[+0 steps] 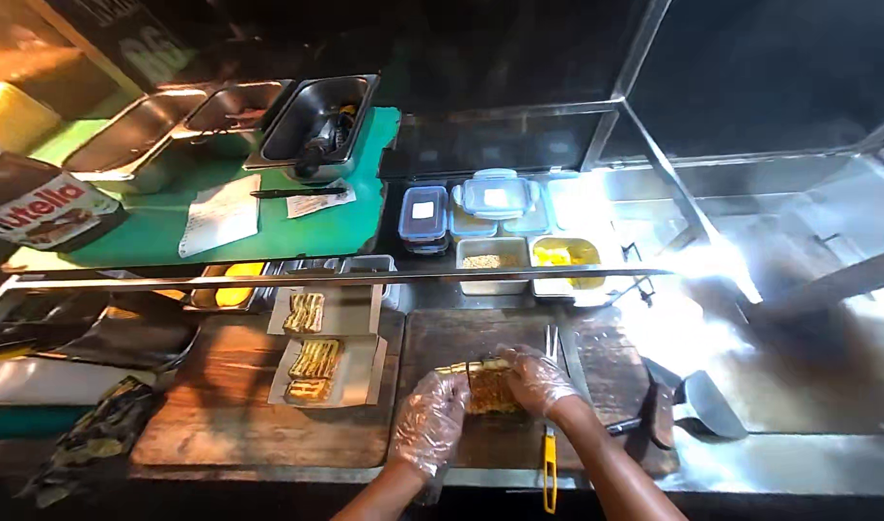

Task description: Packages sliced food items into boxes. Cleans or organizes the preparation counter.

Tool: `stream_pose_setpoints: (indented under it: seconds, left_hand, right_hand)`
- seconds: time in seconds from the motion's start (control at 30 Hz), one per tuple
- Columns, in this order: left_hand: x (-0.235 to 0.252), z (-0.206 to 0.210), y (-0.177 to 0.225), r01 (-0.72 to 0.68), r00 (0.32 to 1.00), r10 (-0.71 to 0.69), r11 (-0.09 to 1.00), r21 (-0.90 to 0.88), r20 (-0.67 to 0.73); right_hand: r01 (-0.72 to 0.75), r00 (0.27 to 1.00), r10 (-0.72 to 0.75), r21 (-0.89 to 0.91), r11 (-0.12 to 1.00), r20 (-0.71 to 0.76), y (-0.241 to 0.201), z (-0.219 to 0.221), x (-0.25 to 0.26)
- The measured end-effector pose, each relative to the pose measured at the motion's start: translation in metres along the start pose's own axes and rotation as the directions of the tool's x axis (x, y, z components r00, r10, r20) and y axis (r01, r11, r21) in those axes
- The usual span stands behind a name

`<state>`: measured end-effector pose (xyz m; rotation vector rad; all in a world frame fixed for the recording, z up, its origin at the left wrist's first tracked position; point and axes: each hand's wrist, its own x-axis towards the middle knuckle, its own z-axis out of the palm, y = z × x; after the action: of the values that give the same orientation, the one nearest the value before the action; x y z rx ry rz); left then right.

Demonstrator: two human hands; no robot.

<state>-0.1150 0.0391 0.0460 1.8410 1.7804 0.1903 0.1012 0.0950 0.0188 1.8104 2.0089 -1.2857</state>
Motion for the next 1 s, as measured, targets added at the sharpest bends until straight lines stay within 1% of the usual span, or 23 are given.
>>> stream_pose_setpoints:
  seconds: [0.03, 0.07, 0.1, 0.13, 0.2, 0.27, 0.33, 0.47, 0.6, 0.67, 0.7, 0.73, 0.77, 0.8, 0.83, 0.87, 0.9, 0.97, 1.0]
  left_hand:
    - [0.006, -0.001, 0.004, -0.001, 1.0, -0.001, 0.998, 0.055, 0.03]
    - [0.015, -0.003, 0.009, -0.013, 0.994, 0.001, 0.993, 0.118, 0.107]
    - [0.023, -0.002, 0.014, -0.027, 0.977, -0.013, 0.983, 0.184, 0.213]
    - [0.029, 0.004, 0.018, -0.048, 0.957, -0.023, 0.97, 0.237, 0.289]
    - [0.034, 0.018, 0.022, -0.095, 0.931, -0.036, 0.937, 0.336, 0.364]
    - [0.031, 0.026, 0.021, -0.113, 0.927, -0.042, 0.916, 0.384, 0.374]
    - [0.027, 0.03, 0.018, -0.122, 0.933, -0.032, 0.908, 0.401, 0.358]
    - [0.023, 0.032, 0.019, -0.095, 0.93, -0.058, 0.916, 0.39, 0.362]
    - [0.023, 0.031, 0.021, -0.068, 0.934, -0.071, 0.926, 0.371, 0.349]
    - [0.015, 0.023, 0.022, -0.031, 0.946, -0.063, 0.959, 0.283, 0.318]
    - [0.007, 0.021, 0.019, -0.01, 0.97, -0.039, 0.98, 0.2, 0.241]
    - [-0.002, 0.02, 0.015, 0.007, 0.993, -0.018, 0.995, 0.098, 0.117]
    - [-0.011, 0.021, 0.012, 0.018, 1.0, -0.018, 1.0, -0.011, -0.021]
    - [-0.018, 0.021, 0.009, 0.031, 0.993, -0.046, 0.99, -0.134, -0.112]
    - [-0.025, 0.022, 0.007, 0.054, 0.987, -0.097, 0.953, -0.299, -0.13]
    - [-0.032, 0.022, 0.007, 0.091, 0.986, -0.147, 0.872, -0.482, -0.08]
    - [-0.038, 0.024, 0.005, 0.114, 0.989, -0.149, 0.767, -0.631, -0.003]
    - [-0.047, 0.026, 0.008, 0.145, 0.989, -0.083, 0.588, -0.796, 0.119]
    - [-0.049, 0.025, 0.011, 0.139, 0.99, -0.045, 0.511, -0.848, 0.135]
  right_hand:
    - [0.021, 1.0, -0.021, 0.014, 1.0, 0.003, 0.002, 0.001, 0.0]
    - [0.055, 0.998, -0.055, 0.013, 0.998, 0.006, 0.002, 0.001, 0.005]
    - [0.089, 0.996, -0.089, -0.001, 0.996, 0.025, 0.0, 0.003, 0.011]
    - [0.107, 0.993, -0.106, -0.031, 0.994, 0.053, -0.004, 0.006, 0.017]
    - [0.096, 0.991, -0.087, -0.087, 0.992, 0.101, -0.011, 0.011, 0.027]
    - [0.065, 0.988, -0.053, -0.078, 0.995, 0.146, -0.013, 0.01, 0.029]
    - [0.068, 0.981, -0.054, -0.071, 0.995, 0.184, -0.01, 0.005, 0.029]
    - [0.087, 0.98, -0.075, -0.059, 0.995, 0.182, 0.0, 0.009, 0.033]
    - [0.086, 0.97, -0.066, -0.076, 0.993, 0.233, -0.005, 0.007, 0.035]
    - [0.096, 0.969, -0.102, 0.034, 0.995, 0.227, 0.008, 0.001, 0.036]
    - [0.119, 0.965, -0.145, 0.127, 0.985, 0.221, 0.018, -0.004, 0.035]
    - [0.148, 0.957, -0.199, 0.234, 0.961, 0.211, 0.03, -0.008, 0.034]
    - [0.169, 0.95, -0.247, 0.349, 0.922, 0.19, 0.041, -0.011, 0.031]
    - [0.175, 0.947, -0.276, 0.451, 0.875, 0.167, 0.051, -0.013, 0.029]
    - [0.162, 0.945, -0.29, 0.555, 0.816, 0.151, 0.057, -0.017, 0.025]
    - [0.139, 0.945, -0.298, 0.663, 0.735, 0.132, 0.061, -0.018, 0.019]
    - [0.123, 0.944, -0.312, 0.759, 0.639, 0.11, 0.062, -0.02, 0.013]
    - [0.12, 0.936, -0.347, 0.866, 0.485, 0.065, 0.051, -0.022, 0.002]
    - [0.129, 0.932, -0.361, 0.896, 0.426, 0.038, 0.041, -0.021, -0.001]
